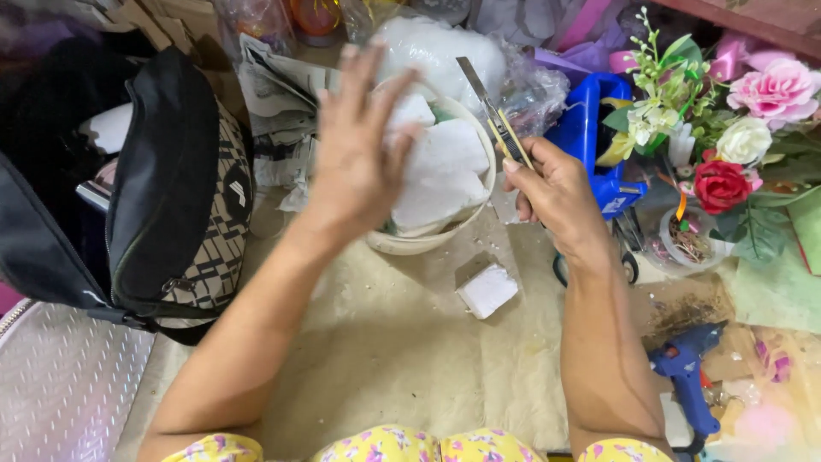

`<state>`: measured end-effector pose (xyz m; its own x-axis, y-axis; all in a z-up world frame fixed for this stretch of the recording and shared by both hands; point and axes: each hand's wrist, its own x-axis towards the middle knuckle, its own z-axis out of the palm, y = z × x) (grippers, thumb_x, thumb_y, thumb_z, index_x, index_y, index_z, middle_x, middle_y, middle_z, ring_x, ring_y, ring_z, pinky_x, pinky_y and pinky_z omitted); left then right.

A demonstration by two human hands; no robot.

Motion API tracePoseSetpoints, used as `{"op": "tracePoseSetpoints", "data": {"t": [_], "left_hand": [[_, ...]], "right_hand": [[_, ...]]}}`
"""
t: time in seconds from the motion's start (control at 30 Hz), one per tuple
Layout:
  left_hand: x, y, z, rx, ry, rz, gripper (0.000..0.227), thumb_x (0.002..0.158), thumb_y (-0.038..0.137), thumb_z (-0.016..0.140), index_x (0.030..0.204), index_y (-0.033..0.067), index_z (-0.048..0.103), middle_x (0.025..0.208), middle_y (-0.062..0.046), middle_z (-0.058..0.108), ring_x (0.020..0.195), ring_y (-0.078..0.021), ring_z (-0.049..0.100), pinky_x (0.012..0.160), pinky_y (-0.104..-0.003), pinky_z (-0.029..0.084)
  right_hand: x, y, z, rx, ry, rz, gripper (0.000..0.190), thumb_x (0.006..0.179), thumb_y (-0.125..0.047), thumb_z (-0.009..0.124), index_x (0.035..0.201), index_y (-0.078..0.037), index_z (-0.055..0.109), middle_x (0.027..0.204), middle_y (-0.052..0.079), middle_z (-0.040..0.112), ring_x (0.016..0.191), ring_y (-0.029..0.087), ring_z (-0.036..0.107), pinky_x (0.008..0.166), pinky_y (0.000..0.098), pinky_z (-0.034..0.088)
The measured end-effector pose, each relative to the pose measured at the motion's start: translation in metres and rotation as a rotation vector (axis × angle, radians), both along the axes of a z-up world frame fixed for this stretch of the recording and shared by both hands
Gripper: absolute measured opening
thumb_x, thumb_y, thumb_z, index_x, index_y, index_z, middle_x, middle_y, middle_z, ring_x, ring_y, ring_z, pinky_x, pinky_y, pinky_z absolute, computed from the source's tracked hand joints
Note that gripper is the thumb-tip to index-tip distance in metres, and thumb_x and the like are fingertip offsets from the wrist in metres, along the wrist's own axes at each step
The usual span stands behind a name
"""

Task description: Trimming and fitting pieces of floral foam into a small white basket to prepare for a floral arrangement.

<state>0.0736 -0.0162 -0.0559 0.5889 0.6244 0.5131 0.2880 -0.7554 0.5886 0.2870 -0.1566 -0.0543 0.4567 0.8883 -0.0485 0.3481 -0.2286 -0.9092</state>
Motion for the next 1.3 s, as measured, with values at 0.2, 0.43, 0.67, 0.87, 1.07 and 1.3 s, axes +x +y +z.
{"op": "tracePoseSetpoints", "data": {"t": [0.2, 0.43, 0.67, 0.87, 1.07, 1.3], "left_hand": [[-0.037, 0.042, -0.035, -0.233, 0.026, 0.046, 0.051, 0.112, 0.046, 0.035, 0.15, 0.015, 0.051, 0.141, -0.018, 0.058, 0.132, -0.0416, 0.056, 0.107, -0.06, 0.044], [-0.077, -0.018, 0.025, -0.224, 0.31, 0.208, 0.053, 0.109, 0.053, 0.039, 0.144, 0.016, 0.053, 0.114, -0.022, 0.067, 0.101, -0.0487, 0.07, 0.086, -0.064, 0.056], [-0.087, -0.044, 0.04, -0.107, 0.472, 0.152, 0.04, 0.105, 0.046, 0.055, 0.119, 0.0091, 0.064, 0.088, -0.015, 0.071, 0.072, -0.0398, 0.07, 0.057, -0.055, 0.055], [-0.084, -0.006, 0.013, -0.143, 0.272, 0.063, 0.055, 0.106, 0.042, 0.048, 0.144, 0.0015, 0.049, 0.133, -0.026, 0.057, 0.109, -0.0445, 0.06, 0.086, -0.057, 0.047], [-0.078, -0.011, -0.006, -0.017, 0.329, 0.029, 0.054, 0.106, 0.036, 0.056, 0.139, -0.0063, 0.053, 0.103, -0.028, 0.069, 0.095, -0.0493, 0.066, 0.069, -0.06, 0.05], [-0.081, -0.041, 0.017, 0.312, 0.519, 0.374, 0.061, 0.103, 0.061, 0.058, 0.14, 0.0121, 0.061, 0.12, -0.013, 0.071, 0.099, -0.0319, 0.069, 0.073, -0.043, 0.057]], "right_hand": [[-0.003, -0.001, -0.007, 0.09, 0.064, 0.039, 0.029, 0.094, -0.023, 0.071, 0.107, 0.003, 0.069, 0.079, 0.021, 0.071, 0.05, 0.019, 0.068, 0.034, 0.0217, 0.044], [-0.015, 0.022, 0.007, 0.143, 0.131, 0.011, 0.026, 0.093, -0.024, 0.073, 0.102, 0.0, 0.072, 0.074, 0.015, 0.066, 0.045, 0.015, 0.06, 0.032, 0.0196, 0.041], [-0.003, 0.043, 0.012, 0.055, 0.074, 0.006, 0.041, 0.092, -0.027, 0.064, 0.126, -0.005, 0.071, 0.119, 0.007, 0.076, 0.109, 0.012, 0.073, 0.067, 0.0211, 0.047], [-0.001, -0.008, -0.001, -0.086, -0.011, -0.044, 0.031, 0.094, -0.032, 0.065, 0.111, -0.008, 0.074, 0.093, 0.004, 0.072, 0.079, 0.009, 0.06, 0.04, 0.0209, 0.038], [-0.01, -0.002, 0.007, -0.214, -0.126, 0.023, 0.03, 0.095, -0.039, 0.064, 0.103, -0.012, 0.074, 0.072, -0.007, 0.046, 0.066, 0.006, 0.046, 0.045, 0.026, 0.041], [0.007, -0.002, 0.013, -0.055, 0.002, 0.077, 0.03, 0.103, -0.013, 0.059, 0.13, -0.003, 0.068, 0.107, 0.01, 0.071, 0.08, 0.006, 0.07, 0.04, 0.011, 0.044]]}}
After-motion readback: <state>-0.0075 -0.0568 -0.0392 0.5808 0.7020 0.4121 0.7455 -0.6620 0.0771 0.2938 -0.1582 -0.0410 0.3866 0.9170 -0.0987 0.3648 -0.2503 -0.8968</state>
